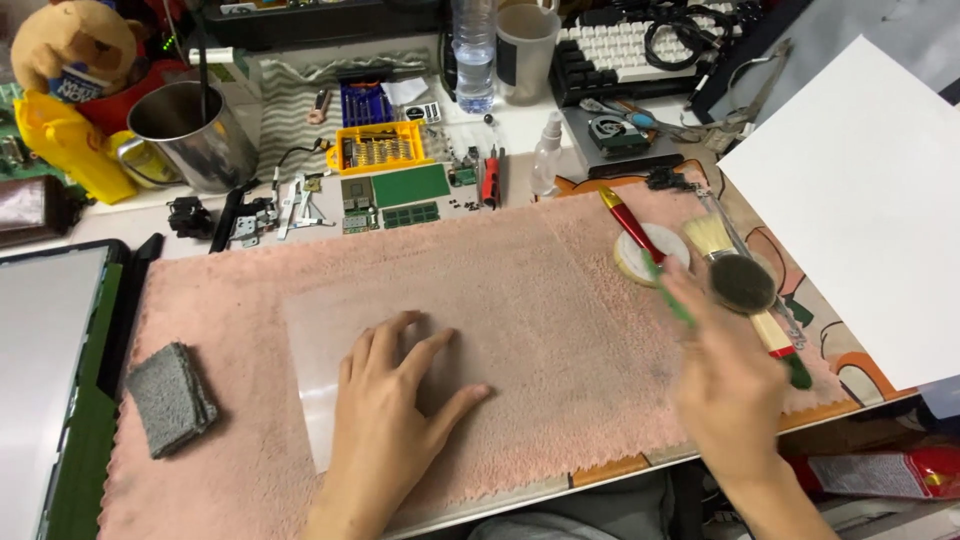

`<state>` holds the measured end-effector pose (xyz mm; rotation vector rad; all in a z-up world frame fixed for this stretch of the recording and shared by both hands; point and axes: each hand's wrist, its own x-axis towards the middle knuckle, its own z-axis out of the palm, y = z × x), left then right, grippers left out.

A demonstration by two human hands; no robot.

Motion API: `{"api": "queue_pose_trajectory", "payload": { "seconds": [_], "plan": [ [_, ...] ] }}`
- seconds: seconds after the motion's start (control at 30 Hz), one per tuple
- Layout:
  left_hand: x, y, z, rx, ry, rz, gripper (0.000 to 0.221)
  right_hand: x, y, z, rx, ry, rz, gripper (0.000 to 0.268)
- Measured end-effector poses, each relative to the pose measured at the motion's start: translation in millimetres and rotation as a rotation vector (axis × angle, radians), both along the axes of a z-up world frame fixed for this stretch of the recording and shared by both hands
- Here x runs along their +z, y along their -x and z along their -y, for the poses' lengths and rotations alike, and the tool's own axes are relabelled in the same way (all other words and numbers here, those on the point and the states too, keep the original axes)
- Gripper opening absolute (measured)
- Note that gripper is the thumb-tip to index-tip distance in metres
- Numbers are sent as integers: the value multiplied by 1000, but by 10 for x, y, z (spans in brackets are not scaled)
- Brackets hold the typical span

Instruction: Cleaning a transparent plastic layer from an electronic device using various cleaning pads and blocks on a repair bench.

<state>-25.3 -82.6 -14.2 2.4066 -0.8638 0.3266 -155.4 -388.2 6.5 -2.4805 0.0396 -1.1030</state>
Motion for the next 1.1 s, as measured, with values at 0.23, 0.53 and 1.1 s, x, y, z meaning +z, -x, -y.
{"api": "queue_pose_trajectory", "payload": {
  "seconds": [0.23, 0.53, 1.1],
  "plan": [
    [75, -74, -720, 169, 364, -226, 31, -525, -293, -80, 70, -21, -616, 91],
    [205, -351, -1411, -139, 141, -308, 65, -612, -386, -429, 140, 33, -490, 57],
    [420, -448, -1446, -176, 128, -351, 65, -622, -537, -2895, 834, 22, -384, 64]
  ]
}}
